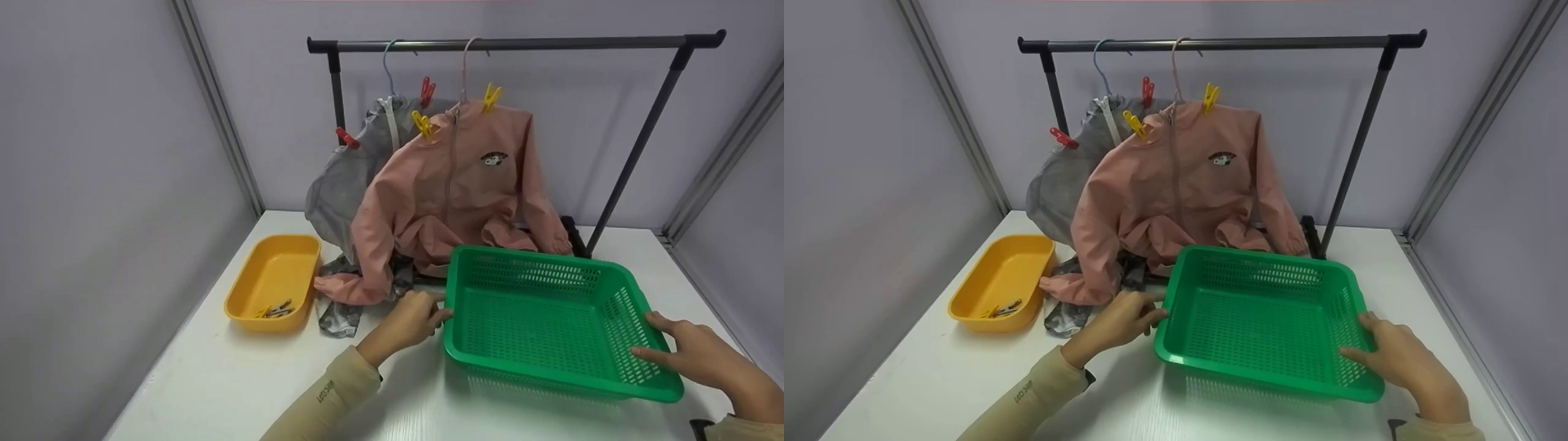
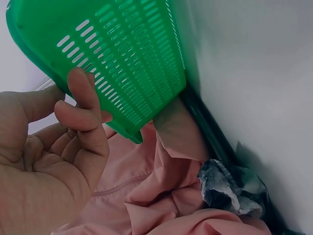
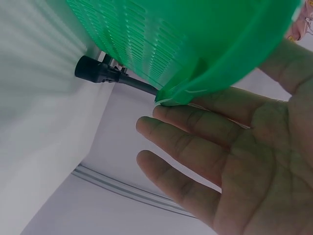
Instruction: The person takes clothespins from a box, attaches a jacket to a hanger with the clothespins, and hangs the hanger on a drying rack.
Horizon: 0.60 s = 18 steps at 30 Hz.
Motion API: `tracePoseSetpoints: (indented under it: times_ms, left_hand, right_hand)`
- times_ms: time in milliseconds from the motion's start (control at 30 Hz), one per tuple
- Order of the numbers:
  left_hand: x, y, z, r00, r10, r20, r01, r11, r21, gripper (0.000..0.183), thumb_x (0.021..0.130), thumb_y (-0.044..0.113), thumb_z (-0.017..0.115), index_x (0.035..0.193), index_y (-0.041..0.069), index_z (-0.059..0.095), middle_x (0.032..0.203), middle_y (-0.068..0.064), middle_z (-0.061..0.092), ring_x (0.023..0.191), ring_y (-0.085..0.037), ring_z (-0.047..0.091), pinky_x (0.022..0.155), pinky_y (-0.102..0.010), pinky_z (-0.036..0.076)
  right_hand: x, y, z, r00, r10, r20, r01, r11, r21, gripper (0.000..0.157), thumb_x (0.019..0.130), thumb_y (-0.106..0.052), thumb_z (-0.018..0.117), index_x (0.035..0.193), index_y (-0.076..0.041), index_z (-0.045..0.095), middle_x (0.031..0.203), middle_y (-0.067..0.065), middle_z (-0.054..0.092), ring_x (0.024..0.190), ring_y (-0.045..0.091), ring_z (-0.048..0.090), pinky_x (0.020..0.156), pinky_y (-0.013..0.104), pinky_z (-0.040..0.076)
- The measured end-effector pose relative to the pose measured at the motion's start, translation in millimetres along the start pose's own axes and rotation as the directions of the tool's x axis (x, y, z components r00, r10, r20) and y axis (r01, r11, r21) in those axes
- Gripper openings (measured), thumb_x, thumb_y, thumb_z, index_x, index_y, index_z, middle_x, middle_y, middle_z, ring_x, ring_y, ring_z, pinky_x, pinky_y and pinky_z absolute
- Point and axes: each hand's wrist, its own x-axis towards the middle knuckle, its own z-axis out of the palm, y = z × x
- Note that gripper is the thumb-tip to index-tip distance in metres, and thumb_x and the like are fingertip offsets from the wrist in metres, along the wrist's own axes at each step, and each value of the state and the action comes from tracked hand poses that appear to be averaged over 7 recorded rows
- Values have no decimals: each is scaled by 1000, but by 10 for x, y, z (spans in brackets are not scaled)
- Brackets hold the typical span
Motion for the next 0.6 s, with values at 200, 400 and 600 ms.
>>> tracePoseSetpoints:
  times_ms: [200,400,600]
  left_hand:
    - [33,22,20,1000,11,2,-11,1000,0,16,107,20,67,113,10,77,72,-11,75,54,1,54,53,-18,42]
    - [56,44,38,1000,4,11,-5,1000,23,14,107,22,68,110,11,77,71,-8,74,54,1,54,55,-18,43]
    - [73,47,30,1000,13,-1,-12,999,50,16,105,22,70,114,12,78,75,-4,76,58,1,58,57,-18,45]
  right_hand:
    - [3,45,3,1000,24,3,-24,1000,-18,92,98,-44,77,146,25,41,141,51,47,122,72,55,92,79,50]
    - [16,87,-14,999,43,25,-43,999,-19,93,98,-47,76,146,25,40,141,51,47,125,73,52,94,80,48]
    - [31,100,-38,998,51,43,-50,999,-16,93,99,-47,75,146,25,40,143,51,44,126,73,50,95,79,48]
